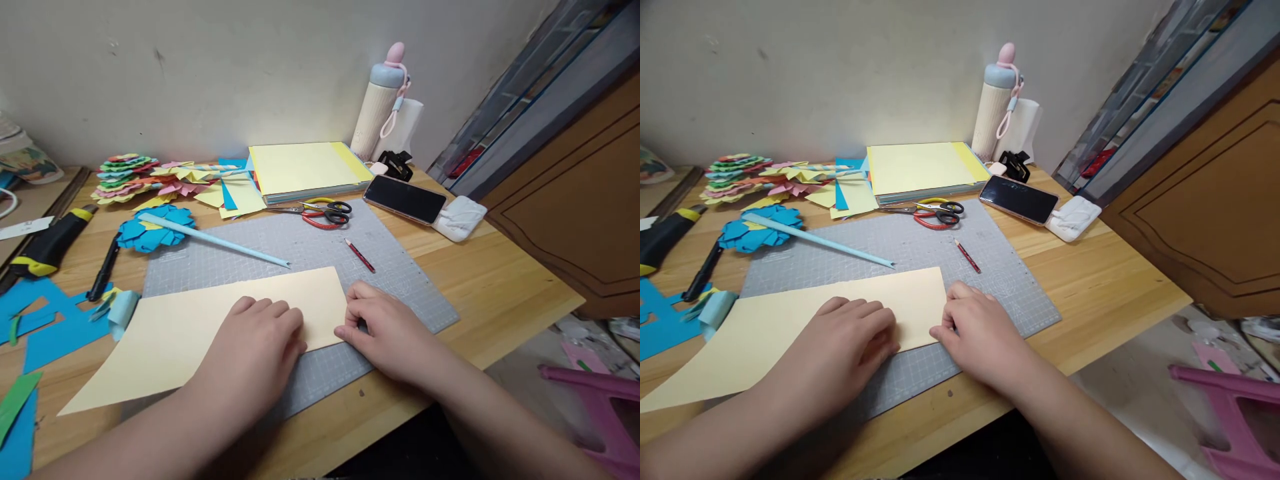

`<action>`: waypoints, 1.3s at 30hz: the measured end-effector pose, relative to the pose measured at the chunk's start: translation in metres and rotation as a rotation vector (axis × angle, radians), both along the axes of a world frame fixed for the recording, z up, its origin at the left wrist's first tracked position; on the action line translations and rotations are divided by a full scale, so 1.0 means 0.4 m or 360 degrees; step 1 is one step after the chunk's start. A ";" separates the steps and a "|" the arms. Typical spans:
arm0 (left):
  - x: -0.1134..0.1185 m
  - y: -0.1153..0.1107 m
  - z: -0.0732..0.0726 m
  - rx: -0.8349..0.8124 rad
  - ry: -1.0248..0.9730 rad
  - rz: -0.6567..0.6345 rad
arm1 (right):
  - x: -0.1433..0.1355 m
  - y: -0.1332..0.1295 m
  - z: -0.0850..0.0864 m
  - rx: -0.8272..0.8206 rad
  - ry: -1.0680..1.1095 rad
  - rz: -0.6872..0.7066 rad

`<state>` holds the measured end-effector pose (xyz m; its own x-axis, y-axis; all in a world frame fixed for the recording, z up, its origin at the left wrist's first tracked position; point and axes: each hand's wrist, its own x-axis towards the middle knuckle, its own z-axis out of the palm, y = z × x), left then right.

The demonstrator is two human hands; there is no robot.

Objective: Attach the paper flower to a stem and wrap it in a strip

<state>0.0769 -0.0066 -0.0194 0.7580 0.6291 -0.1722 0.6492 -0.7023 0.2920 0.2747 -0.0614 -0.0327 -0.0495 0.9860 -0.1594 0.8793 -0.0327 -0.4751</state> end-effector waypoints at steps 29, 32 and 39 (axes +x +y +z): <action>-0.003 -0.003 -0.018 0.0025 -0.0102 -0.0255 | -0.085 -0.130 -0.023 0.0393 -0.0364 0.0341; 0.000 0.001 -0.017 0.0024 -0.0115 -0.0247 | -0.074 -0.129 -0.017 0.0349 -0.0357 0.0264; -0.002 0.000 -0.013 -0.0014 -0.0100 -0.0253 | -0.008 -0.135 -0.015 0.0119 -0.0196 0.0040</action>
<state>0.0761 -0.0065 -0.0246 0.8574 0.4988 -0.1266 0.5102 -0.7920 0.3352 0.2715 -0.1155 -0.0387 -0.0590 0.9940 -0.0919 0.9312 0.0217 -0.3637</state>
